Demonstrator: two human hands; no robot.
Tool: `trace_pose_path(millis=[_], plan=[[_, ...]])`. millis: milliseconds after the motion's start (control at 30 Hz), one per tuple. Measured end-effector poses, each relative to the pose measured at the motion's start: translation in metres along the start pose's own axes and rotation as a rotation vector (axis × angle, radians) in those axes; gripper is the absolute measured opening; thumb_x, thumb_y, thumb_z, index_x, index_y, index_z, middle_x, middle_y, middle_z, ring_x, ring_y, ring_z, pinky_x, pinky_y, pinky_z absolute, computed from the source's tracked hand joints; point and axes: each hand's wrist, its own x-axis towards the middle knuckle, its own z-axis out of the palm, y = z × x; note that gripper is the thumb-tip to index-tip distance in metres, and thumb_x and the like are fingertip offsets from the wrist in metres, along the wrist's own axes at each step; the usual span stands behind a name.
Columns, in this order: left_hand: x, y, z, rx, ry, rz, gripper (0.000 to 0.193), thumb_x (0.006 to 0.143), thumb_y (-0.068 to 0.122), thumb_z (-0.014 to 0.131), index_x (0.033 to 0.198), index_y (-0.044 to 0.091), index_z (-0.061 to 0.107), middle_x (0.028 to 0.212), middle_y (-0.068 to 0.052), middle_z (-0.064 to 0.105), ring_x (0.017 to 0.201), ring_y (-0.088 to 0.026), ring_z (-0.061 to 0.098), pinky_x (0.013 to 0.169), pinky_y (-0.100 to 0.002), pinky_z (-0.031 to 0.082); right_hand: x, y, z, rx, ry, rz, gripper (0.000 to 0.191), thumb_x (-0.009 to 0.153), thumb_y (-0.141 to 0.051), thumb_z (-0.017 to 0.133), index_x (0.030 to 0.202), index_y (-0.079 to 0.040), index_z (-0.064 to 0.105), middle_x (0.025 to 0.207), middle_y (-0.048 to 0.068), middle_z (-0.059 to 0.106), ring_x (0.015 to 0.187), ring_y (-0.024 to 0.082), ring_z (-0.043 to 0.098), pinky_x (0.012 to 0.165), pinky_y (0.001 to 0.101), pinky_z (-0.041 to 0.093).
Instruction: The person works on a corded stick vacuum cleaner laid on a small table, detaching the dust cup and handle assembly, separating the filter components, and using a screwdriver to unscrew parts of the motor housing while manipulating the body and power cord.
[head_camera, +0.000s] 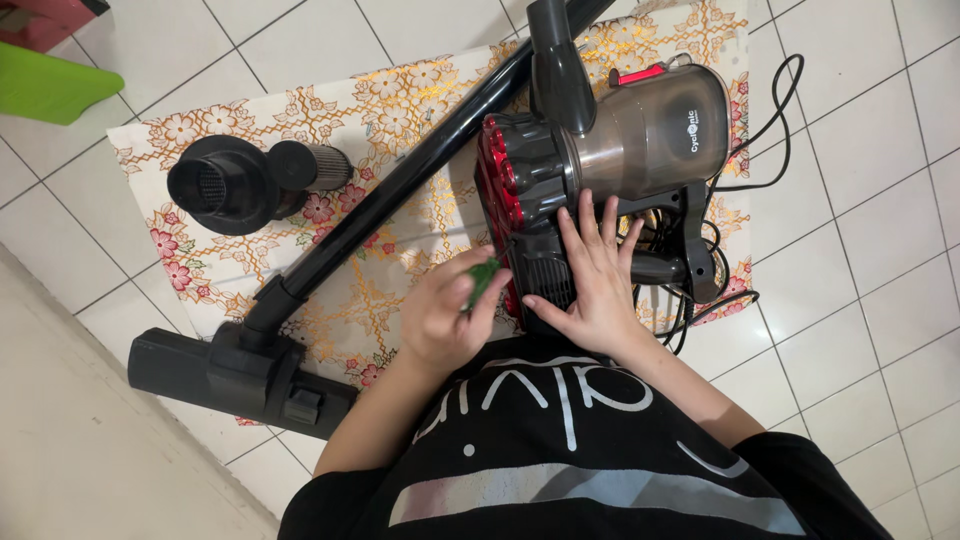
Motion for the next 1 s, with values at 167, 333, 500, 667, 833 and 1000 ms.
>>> trace_pose_path(millis=[167, 333, 500, 667, 833, 1000], plan=[[0.014, 0.0, 0.004, 0.057, -0.081, 0.176, 0.059, 0.089, 0.002, 0.085, 0.138, 0.011, 0.052, 0.118, -0.021, 0.067, 0.1, -0.033, 0.074, 0.08, -0.039, 0.065, -0.002, 0.001, 0.002, 0.009, 0.001, 0.0, 0.107, 0.083, -0.051, 0.077, 0.163, -0.003, 0.024, 0.171, 0.028, 0.009, 0.159, 0.05, -0.004, 0.12, 0.0712, -0.01], [0.022, 0.003, 0.01, 0.069, -0.225, 0.178, 0.048, 0.084, 0.005, 0.078, 0.13, 0.012, 0.066, 0.12, -0.02, 0.064, 0.102, -0.035, 0.072, 0.082, -0.041, 0.064, 0.0, 0.001, 0.003, 0.009, 0.024, 0.0, 0.107, 0.079, -0.045, 0.078, 0.163, -0.006, 0.026, 0.172, 0.024, 0.01, 0.159, 0.048, -0.002, 0.12, 0.0721, -0.008], [0.023, -0.004, 0.015, 0.079, -0.258, 0.119, 0.056, 0.081, 0.003, 0.078, 0.133, 0.017, 0.063, 0.118, -0.011, 0.065, 0.096, -0.031, 0.071, 0.078, -0.039, 0.06, 0.004, 0.003, 0.006, 0.008, 0.059, -0.003, 0.107, 0.077, -0.048, 0.079, 0.16, -0.007, 0.027, 0.17, 0.023, 0.011, 0.158, 0.047, 0.0, 0.117, 0.0728, -0.005], [0.029, -0.021, 0.012, -0.113, -0.445, 0.126, 0.056, 0.084, -0.003, 0.072, 0.135, 0.014, 0.057, 0.126, -0.008, 0.066, 0.111, -0.032, 0.07, 0.09, -0.041, 0.058, 0.007, 0.001, 0.007, 0.023, 0.069, 0.008, 0.104, 0.077, -0.046, 0.08, 0.159, -0.007, 0.029, 0.17, 0.023, 0.012, 0.156, 0.047, 0.001, 0.116, 0.0735, -0.001], [0.029, -0.006, 0.015, -0.093, -0.387, 0.048, 0.053, 0.088, 0.0, 0.074, 0.137, 0.009, 0.054, 0.128, -0.013, 0.063, 0.117, -0.036, 0.064, 0.1, -0.045, 0.053, 0.013, -0.012, -0.018, 0.471, 0.169, -0.158, 0.079, 0.094, -0.023, 0.07, 0.161, -0.006, 0.031, 0.168, 0.021, 0.035, 0.16, 0.04, 0.029, 0.127, 0.0543, 0.026], [0.02, 0.024, 0.02, 0.141, -0.12, -0.016, 0.045, 0.086, 0.003, 0.078, 0.129, 0.004, 0.062, 0.122, -0.016, 0.064, 0.111, -0.037, 0.065, 0.095, -0.045, 0.054, 0.029, -0.036, -0.05, 0.364, 0.224, -0.388, 0.048, 0.095, -0.005, 0.068, 0.142, -0.006, 0.058, 0.151, 0.016, 0.058, 0.145, 0.034, 0.053, 0.124, 0.0458, 0.039]])
